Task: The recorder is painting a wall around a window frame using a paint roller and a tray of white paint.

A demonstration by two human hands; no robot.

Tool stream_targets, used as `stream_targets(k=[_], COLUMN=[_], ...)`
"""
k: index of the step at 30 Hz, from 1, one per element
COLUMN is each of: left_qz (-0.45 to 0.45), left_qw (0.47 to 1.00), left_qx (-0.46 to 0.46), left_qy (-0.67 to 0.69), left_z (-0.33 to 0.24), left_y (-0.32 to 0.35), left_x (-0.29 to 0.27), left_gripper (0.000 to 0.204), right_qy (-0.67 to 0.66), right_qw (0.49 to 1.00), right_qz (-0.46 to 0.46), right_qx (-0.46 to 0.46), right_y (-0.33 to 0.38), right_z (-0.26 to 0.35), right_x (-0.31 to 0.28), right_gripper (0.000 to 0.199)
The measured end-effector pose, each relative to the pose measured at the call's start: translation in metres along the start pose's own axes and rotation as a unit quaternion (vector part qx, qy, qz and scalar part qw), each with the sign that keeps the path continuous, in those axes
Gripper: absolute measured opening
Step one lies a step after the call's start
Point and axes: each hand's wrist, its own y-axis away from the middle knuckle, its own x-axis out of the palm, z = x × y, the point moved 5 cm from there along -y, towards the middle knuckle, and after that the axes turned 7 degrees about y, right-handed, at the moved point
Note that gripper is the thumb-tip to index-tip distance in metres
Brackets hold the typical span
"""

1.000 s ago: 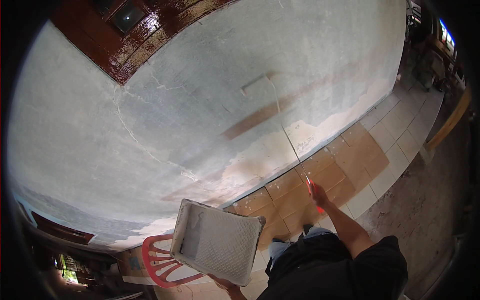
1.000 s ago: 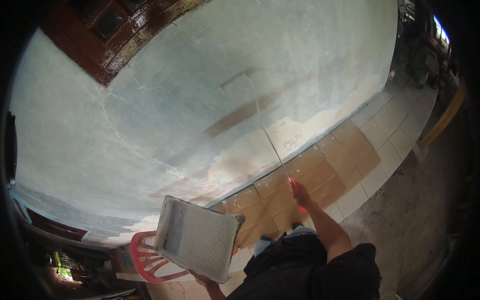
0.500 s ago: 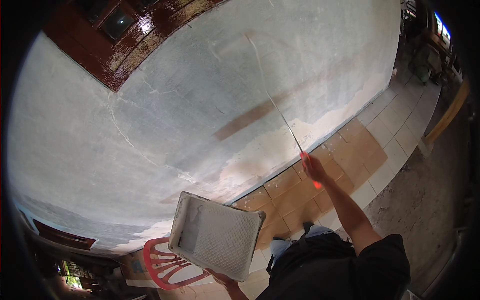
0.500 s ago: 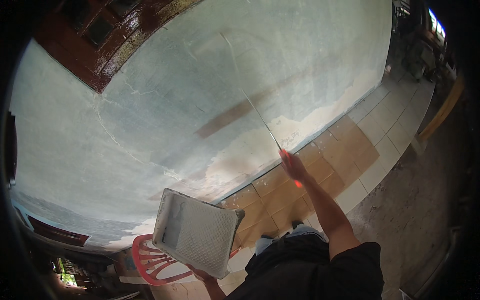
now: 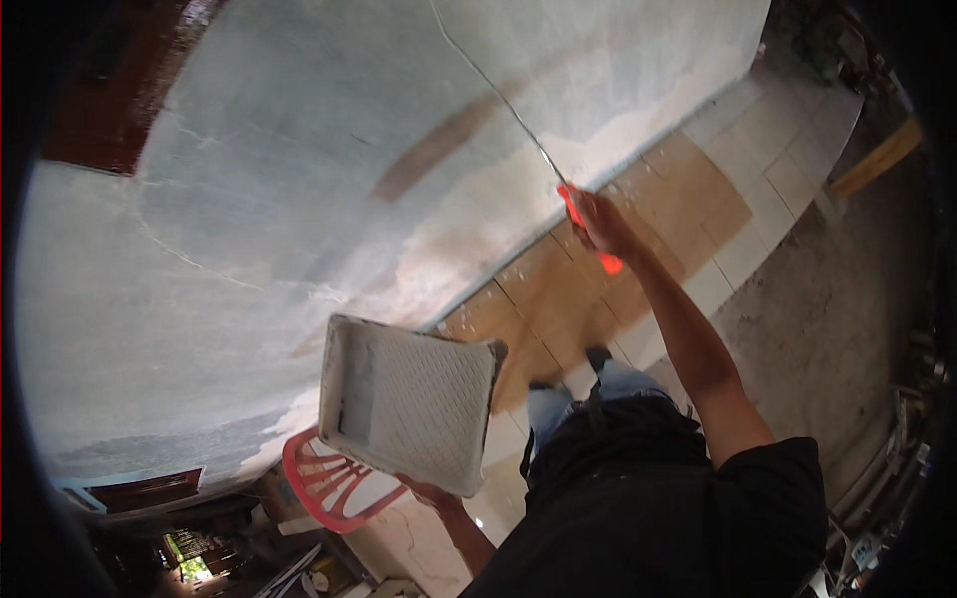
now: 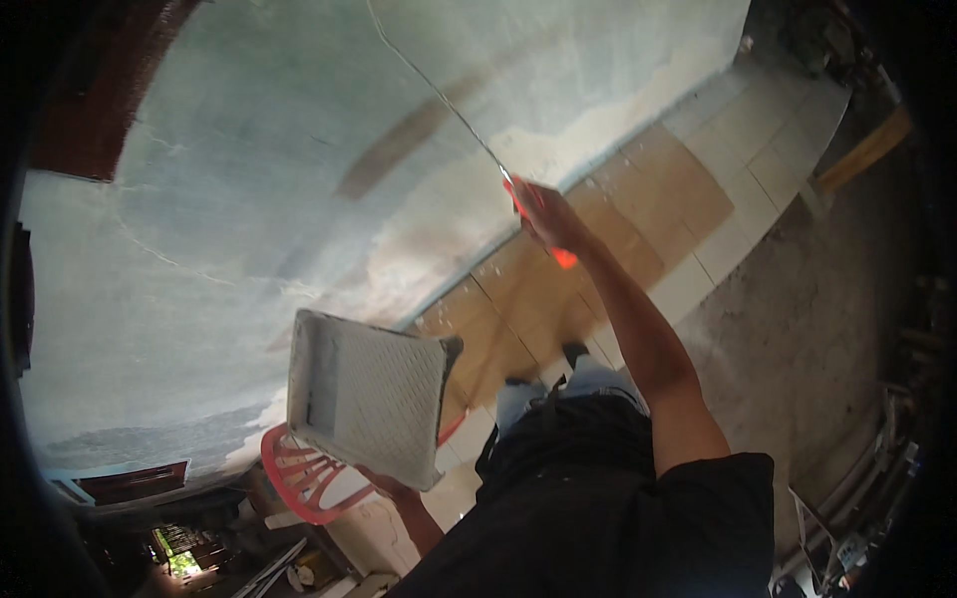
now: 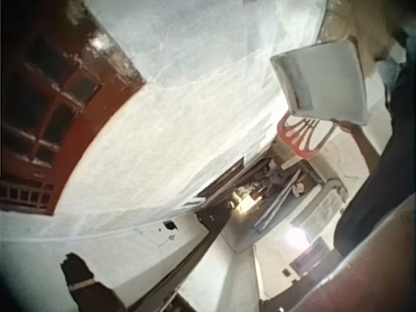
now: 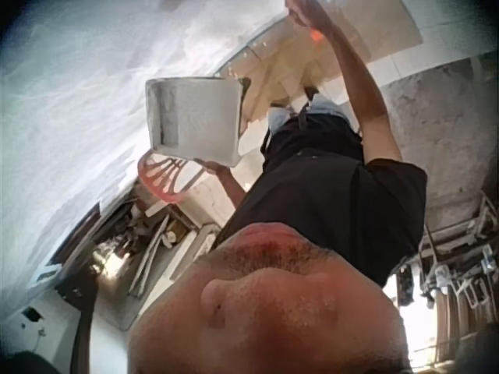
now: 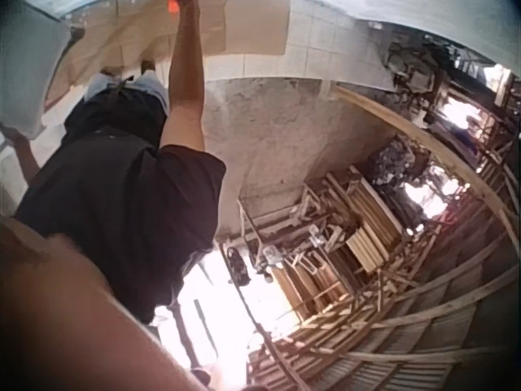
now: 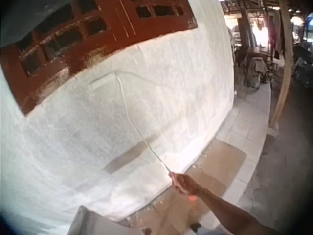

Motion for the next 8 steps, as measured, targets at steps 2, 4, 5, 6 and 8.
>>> stream_targets(k=[2,4,5,6,8], left_qz=[0.006,0.017,0.024,0.03,0.032], left_qw=[1.0,1.0,0.999,0.999,0.996], left_qx=[-0.014,-0.016,-0.02,-0.023,-0.015], left_qy=[-0.012,-0.01,-0.019,-0.028,-0.077], left_z=[-0.006,-0.004,-0.001,0.003,0.007], left_y=[0.01,0.006,0.005,0.006,0.004], left_x=[0.02,0.028,0.023,0.016,-0.008], left_gripper=[0.075,0.073,0.075,0.077,0.077], right_qy=[0.055,0.143,0.159,0.175,0.233], right_qw=[0.998,0.985,0.984,0.982,0.967], right_qz=[-0.026,-0.068,-0.068,-0.067,-0.092], right_qx=[-0.034,-0.069,-0.036,-0.004,-0.04], right_y=[-0.015,-0.01,0.006,0.024,0.053], right_z=[-0.035,-0.116,-0.155,-0.192,-0.251], right_x=[-0.019,-0.032,-0.035,-0.038,-0.049], right_gripper=[0.048,0.051,0.053,0.059,0.067])
